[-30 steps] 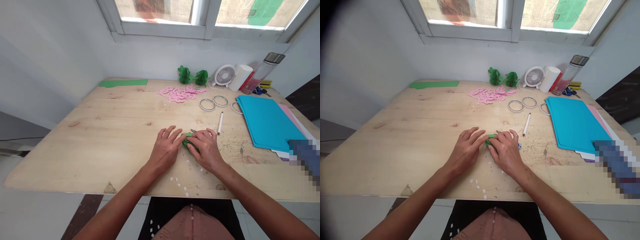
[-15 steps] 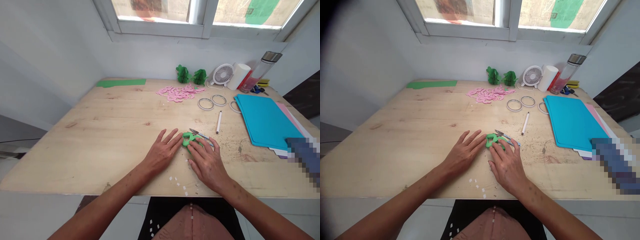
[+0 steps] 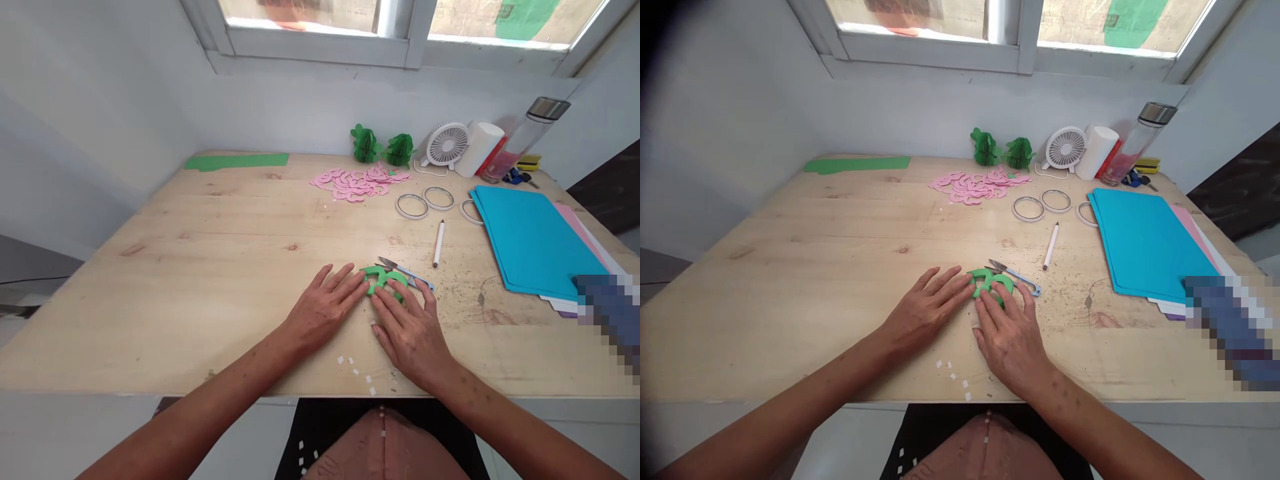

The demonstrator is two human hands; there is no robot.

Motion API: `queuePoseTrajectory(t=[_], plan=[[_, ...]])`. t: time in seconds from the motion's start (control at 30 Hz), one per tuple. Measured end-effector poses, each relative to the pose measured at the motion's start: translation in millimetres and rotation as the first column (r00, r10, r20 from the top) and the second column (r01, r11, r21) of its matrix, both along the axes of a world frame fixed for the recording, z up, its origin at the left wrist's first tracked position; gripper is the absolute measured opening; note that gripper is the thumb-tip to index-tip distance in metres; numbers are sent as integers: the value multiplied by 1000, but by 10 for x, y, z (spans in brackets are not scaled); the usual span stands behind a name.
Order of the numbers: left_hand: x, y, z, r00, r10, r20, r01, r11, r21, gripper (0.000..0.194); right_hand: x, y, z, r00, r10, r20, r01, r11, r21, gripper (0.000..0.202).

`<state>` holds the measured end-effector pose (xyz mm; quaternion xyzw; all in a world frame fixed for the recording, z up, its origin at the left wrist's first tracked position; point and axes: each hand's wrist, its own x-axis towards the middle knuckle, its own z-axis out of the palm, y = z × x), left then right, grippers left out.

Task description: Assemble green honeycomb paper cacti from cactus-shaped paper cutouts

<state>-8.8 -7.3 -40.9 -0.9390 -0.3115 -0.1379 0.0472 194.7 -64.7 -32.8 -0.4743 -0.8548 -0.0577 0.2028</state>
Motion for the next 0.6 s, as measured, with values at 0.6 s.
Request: queuePoseTrajectory(t=[0.6], plan=[[222, -157, 22, 994, 59, 92, -52, 996, -77, 49, 276, -93, 48, 979, -134, -156, 135, 991, -7, 36]])
